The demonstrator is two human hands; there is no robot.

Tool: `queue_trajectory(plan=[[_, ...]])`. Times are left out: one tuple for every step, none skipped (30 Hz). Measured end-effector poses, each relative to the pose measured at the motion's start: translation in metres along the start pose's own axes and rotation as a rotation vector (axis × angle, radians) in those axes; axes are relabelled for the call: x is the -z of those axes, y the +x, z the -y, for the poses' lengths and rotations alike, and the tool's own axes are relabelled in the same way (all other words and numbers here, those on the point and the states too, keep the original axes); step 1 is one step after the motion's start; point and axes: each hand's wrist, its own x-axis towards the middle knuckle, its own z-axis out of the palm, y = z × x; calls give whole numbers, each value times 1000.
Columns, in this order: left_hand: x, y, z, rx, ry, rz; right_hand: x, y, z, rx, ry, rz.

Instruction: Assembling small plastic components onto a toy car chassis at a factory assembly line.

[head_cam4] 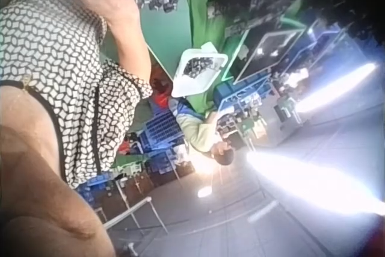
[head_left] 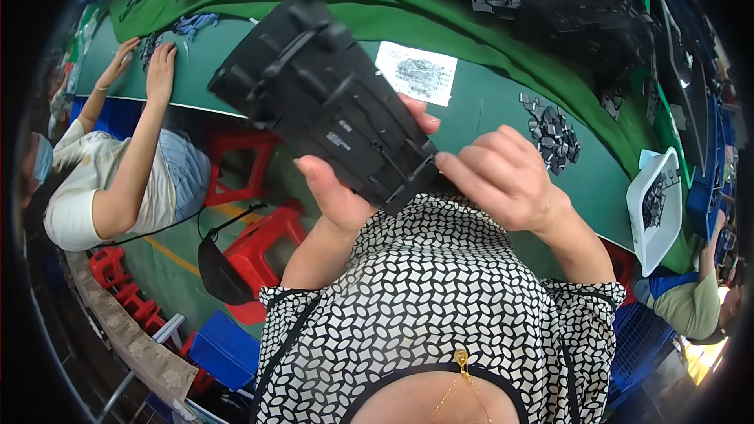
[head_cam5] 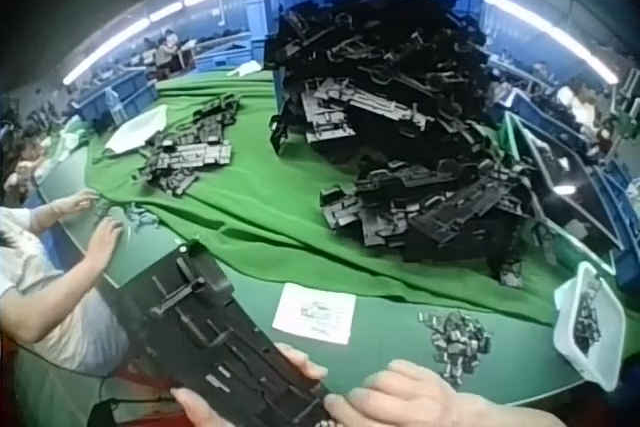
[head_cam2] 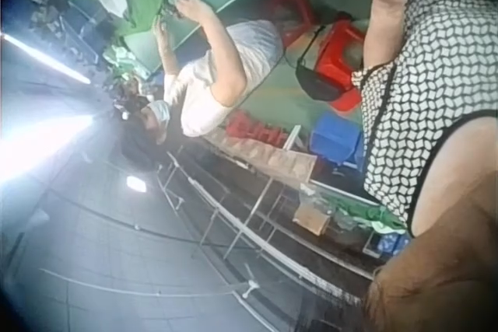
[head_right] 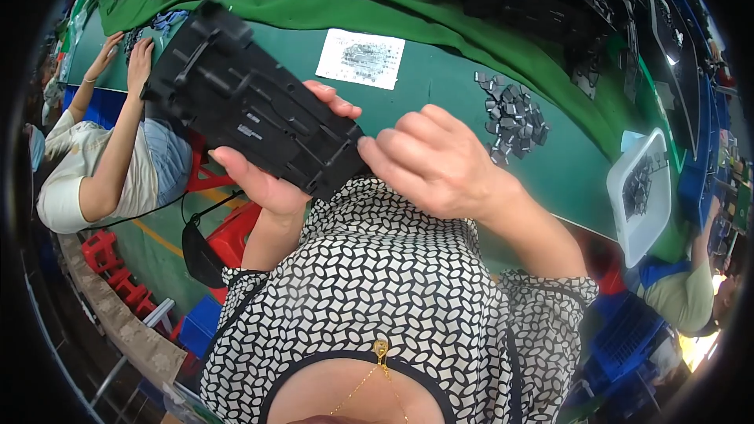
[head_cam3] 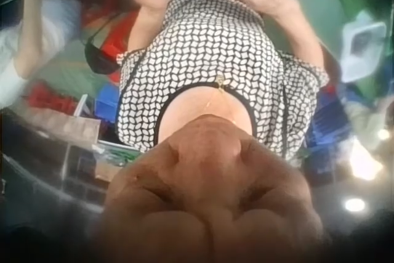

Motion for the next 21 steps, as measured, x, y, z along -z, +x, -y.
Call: queue_trajectory(plan=[[3,1,4,-107,-22,25,-2,-1,-1,-48,14,-84],[4,2,5,-214,-43,51,-1,1,7,-243,138,-152],[2,-1,5,-215,-85,35,4,-1,19,-587,354,-157],[0,-2,6,-243,-106,18,7,-3,28,-929,574,-163],[-2,-1,9,-269,-127,0,4,-7,30,-1061,798,-166],[-6,2,10,-310,-141,50,0,-10,33,-1116,884,-136],[-3,2,10,-300,-69,97,-5,-13,36,-1136,1001,-134],[-1,3,11,-291,2,145,-10,-13,40,-1172,1100,-159],[-11,2,13,-295,-53,90,-13,-14,41,-1171,1120,-151],[-10,1,13,-299,18,116,-15,-15,41,-1170,1139,-142],[-9,1,13,-305,87,143,-16,-15,41,-1159,1097,-108],[-11,0,14,-320,108,119,-17,-15,40,-1156,1090,-109],[-12,0,14,-320,122,118,-17,-15,39,-1152,1082,-109],[-13,0,15,-321,136,118,-18,-16,39,-1146,1077,-123],[-16,-1,14,-316,129,103,-17,-17,40,-1146,1077,-126],[-17,-1,14,-316,129,104,-17,-17,40,-1156,1101,-122],[-18,-1,15,-320,127,105,-16,-18,40,-1165,1125,-117],[-18,-2,16,-322,124,107,-16,-18,40,-1167,1124,-120],[-18,-2,17,-321,122,109,-16,-18,40,-1163,1120,-126],[-18,-3,18,-305,121,111,-15,-19,40,-1160,1116,-132],[-18,-3,18,-287,118,114,-16,-19,41,-1163,1111,-135]])
